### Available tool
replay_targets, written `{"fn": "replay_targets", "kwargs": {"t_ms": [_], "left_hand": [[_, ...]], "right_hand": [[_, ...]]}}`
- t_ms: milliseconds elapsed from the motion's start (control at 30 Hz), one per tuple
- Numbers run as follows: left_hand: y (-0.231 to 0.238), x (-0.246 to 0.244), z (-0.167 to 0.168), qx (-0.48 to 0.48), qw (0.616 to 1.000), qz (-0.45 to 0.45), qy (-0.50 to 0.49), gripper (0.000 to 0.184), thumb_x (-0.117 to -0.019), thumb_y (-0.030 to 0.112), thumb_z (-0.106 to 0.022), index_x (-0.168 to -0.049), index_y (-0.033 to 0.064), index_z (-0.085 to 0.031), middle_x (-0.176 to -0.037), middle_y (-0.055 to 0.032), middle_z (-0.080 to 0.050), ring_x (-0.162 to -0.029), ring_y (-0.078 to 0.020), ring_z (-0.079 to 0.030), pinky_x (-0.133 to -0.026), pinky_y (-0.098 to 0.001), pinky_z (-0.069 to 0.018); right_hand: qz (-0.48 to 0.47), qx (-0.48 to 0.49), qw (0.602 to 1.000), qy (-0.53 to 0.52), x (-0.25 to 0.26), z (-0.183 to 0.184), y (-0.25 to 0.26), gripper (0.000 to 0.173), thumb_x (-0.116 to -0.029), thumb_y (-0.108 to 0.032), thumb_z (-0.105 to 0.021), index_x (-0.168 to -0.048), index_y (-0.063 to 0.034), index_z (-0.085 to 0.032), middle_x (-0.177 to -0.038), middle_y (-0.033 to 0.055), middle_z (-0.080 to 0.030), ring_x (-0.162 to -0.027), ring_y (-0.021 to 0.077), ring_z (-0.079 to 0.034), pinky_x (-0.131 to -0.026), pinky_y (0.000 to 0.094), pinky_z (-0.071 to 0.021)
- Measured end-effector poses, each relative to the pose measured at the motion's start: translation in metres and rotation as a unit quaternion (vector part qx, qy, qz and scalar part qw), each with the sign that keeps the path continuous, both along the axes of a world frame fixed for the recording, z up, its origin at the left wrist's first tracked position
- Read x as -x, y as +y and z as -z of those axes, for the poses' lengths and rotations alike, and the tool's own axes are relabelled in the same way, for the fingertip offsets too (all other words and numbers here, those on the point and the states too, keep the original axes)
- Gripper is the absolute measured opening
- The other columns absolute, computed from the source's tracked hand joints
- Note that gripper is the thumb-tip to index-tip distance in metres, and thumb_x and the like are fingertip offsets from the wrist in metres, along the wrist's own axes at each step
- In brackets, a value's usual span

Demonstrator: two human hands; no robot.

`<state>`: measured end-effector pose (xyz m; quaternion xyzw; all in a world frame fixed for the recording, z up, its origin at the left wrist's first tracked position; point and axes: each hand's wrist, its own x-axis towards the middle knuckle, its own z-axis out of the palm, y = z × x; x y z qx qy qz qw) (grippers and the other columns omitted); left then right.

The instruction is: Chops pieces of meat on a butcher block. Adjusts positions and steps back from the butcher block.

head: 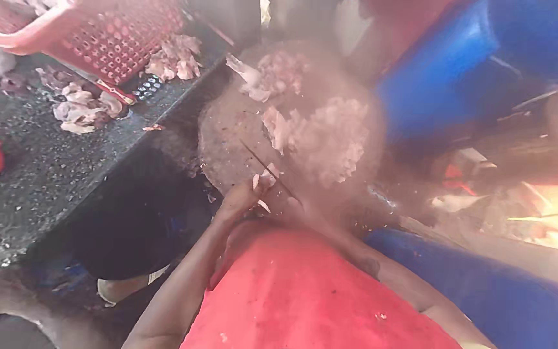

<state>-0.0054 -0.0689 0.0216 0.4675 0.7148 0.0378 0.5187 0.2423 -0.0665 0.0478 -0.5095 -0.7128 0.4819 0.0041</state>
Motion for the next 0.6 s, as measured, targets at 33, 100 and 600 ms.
{"fn": "replay_targets", "kwargs": {"t_ms": [33, 100, 600], "left_hand": [[-0.002, 0.002, -0.002, 0.002, 1.0, -0.005, 0.002, 0.051, -0.1057, 0.051, -0.044, -0.119, 0.0064, -0.066, -0.091, -0.0144, -0.07, -0.076, -0.027, -0.07, -0.076, -0.0529, -0.0578], [-0.007, 0.011, -0.015, -0.004, 1.0, -0.02, -0.003, 0.054, -0.1064, 0.053, -0.043, -0.12, 0.0054, -0.066, -0.094, -0.0158, -0.071, -0.079, -0.0281, -0.071, -0.079, -0.0544, -0.0578], [-0.022, 0.012, -0.002, -0.023, 0.996, -0.051, -0.069, 0.039, -0.1074, 0.035, -0.05, -0.124, 0.003, -0.064, -0.093, -0.016, -0.069, -0.082, -0.0276, -0.068, -0.079, -0.0516, -0.0565]], "right_hand": [[-0.002, 0.065, 0.997, -0.05, -0.003, 0.012, 0.001, 0.057, -0.1102, -0.05, -0.033, -0.125, -0.0024, -0.061, -0.099, 0.0171, -0.066, -0.091, 0.0287, -0.066, -0.086, 0.0509, -0.0535], [0.001, 0.101, 0.992, -0.076, -0.007, 0.022, 0.004, 0.06, -0.1104, -0.051, -0.03, -0.125, -0.0021, -0.061, -0.104, 0.0192, -0.067, -0.098, 0.0313, -0.067, -0.091, 0.0541, -0.0523], [-0.009, 0.152, 0.988, -0.039, -0.005, 0.028, -0.003, 0.06, -0.1123, -0.045, -0.026, -0.127, 0.001, -0.061, -0.11, 0.0203, -0.067, -0.101, 0.0297, -0.066, -0.093, 0.0513, -0.0528]]}}
